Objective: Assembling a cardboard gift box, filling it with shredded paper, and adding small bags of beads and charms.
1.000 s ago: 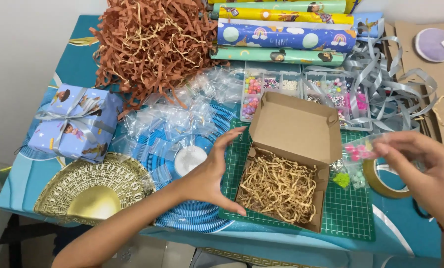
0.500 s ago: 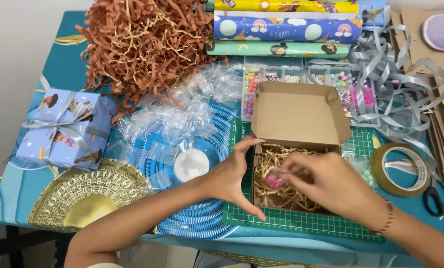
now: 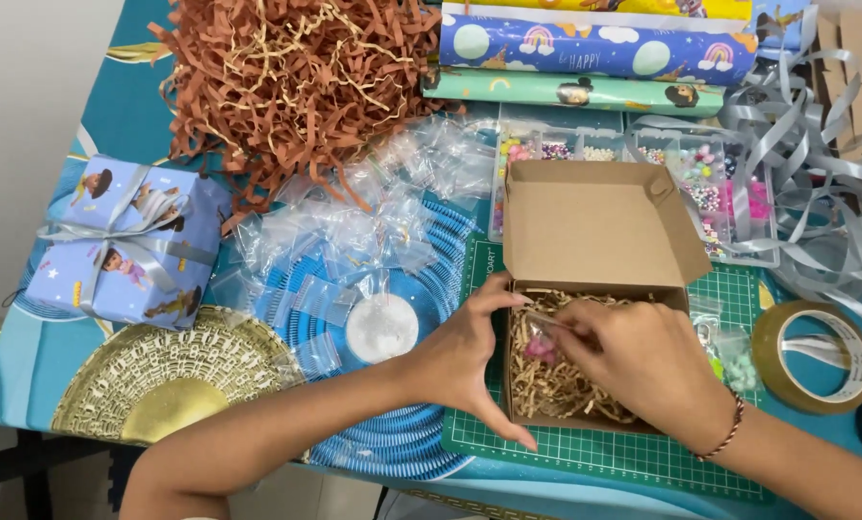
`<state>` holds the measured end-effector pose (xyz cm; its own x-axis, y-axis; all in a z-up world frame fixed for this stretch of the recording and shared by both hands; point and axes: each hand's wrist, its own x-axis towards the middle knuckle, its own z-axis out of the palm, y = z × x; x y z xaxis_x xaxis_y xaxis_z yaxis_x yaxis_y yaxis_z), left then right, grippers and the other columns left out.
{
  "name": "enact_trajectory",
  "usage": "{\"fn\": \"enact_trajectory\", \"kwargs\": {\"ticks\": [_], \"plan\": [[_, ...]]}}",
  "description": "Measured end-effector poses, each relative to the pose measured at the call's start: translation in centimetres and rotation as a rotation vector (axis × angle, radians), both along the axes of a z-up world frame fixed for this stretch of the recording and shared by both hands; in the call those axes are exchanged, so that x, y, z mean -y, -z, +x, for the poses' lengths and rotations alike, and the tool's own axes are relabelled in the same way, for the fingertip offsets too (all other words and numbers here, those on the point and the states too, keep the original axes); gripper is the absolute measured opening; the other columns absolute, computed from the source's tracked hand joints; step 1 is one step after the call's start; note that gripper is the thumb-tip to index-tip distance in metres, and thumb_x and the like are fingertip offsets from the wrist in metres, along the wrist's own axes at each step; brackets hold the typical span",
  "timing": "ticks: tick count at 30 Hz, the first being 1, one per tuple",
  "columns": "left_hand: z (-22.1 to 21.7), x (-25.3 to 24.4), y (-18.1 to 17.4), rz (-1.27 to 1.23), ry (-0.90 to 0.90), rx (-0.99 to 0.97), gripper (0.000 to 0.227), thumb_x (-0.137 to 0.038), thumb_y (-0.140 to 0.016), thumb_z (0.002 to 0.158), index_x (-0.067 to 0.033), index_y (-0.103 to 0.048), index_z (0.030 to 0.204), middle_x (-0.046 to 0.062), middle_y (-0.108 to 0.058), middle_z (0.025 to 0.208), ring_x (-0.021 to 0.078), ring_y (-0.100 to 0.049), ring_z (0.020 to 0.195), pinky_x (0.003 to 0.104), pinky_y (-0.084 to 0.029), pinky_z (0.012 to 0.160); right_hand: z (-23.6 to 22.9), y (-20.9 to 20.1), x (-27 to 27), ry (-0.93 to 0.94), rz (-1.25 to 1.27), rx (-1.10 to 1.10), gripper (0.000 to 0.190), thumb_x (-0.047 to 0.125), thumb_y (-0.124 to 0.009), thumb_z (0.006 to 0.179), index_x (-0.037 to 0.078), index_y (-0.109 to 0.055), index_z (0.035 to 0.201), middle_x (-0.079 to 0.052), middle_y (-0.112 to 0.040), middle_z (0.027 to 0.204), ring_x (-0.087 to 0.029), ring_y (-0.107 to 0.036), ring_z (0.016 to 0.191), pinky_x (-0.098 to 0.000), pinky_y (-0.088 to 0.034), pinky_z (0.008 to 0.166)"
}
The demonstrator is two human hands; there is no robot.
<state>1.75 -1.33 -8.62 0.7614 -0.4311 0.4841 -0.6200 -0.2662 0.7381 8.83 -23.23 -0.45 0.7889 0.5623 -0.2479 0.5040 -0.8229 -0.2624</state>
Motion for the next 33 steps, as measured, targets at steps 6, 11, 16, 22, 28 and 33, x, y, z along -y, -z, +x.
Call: {"fn": "enact_trajectory", "kwargs": {"ticks": [6,11,16,22,28,33], "plan": [[0.0,-0.1,1.1,0.032,0.0,0.055,0.143,-0.065,-0.085,0.056,-0.0085,0.007,0.15,0.013,-0.016,0.151,0.0561,-0.023,0.151,0.065,-0.025,0.132,0.5,-0.7,1.6,-0.141,-0.015,0.409,0.026,0.049,-0.068,0.094,0.025,-0.069,0.103,0.0,-0.065,0.05,-0.019,-0.06,0.038,-0.035,-0.042,0.033],[0.1,0.0,1.6,0.035,0.013,0.092,0.152,-0.065,-0.087,0.057,-0.015,0.019,0.154,0.015,-0.017,0.153,0.0585,-0.022,0.151,0.069,-0.024,0.13,1.0,-7.2,5.4,-0.155,0.275,0.475,0.013,0.025,-0.073,0.092,0.017,-0.078,0.101,0.001,-0.08,0.095,-0.014,-0.073,0.075,-0.0328,-0.058,0.066],[0.1,-0.1,2.1,0.02,-0.034,0.055,0.144,-0.06,-0.088,0.061,-0.0088,0.014,0.15,0.016,-0.018,0.147,0.0592,-0.021,0.15,0.066,-0.026,0.129,4.2,-6.6,9.6,0.296,-0.192,0.289,0.027,0.044,-0.06,0.102,0.029,-0.077,0.116,0.007,-0.075,0.066,-0.012,-0.067,0.058,-0.0297,-0.051,0.057],[0.0,-0.4,2.9,0.081,-0.015,-0.028,0.142,-0.057,-0.087,0.065,-0.0031,0.016,0.146,0.02,-0.012,0.147,0.0633,-0.008,0.153,0.07,-0.02,0.128,4.6,-2.4,9.5,0.279,-0.332,0.015,0.044,0.042,-0.073,0.088,0.023,-0.062,0.126,0.005,-0.067,0.131,-0.022,-0.075,0.101,-0.0455,-0.068,0.069],[0.2,-0.2,2.3,0.031,-0.012,0.002,0.138,-0.058,-0.088,0.062,-0.0062,0.009,0.145,0.015,-0.015,0.143,0.0645,-0.013,0.15,0.07,-0.025,0.126,5.4,-4.4,9.4,0.406,-0.324,-0.231,0.021,0.042,-0.06,0.1,0.022,-0.065,0.104,-0.006,-0.078,0.082,-0.023,-0.07,0.071,-0.0355,-0.048,0.067],[0.3,0.0,2.6,0.075,-0.024,0.028,0.146,-0.061,-0.087,0.06,-0.0064,0.016,0.149,0.016,-0.017,0.146,0.0613,-0.016,0.149,0.07,-0.022,0.128,3.4,-6.3,11.4,0.398,0.246,-0.124,0.023,0.025,-0.065,0.092,0.015,-0.07,0.112,-0.001,-0.088,0.092,-0.016,-0.087,0.083,-0.0303,-0.072,0.08]]}}
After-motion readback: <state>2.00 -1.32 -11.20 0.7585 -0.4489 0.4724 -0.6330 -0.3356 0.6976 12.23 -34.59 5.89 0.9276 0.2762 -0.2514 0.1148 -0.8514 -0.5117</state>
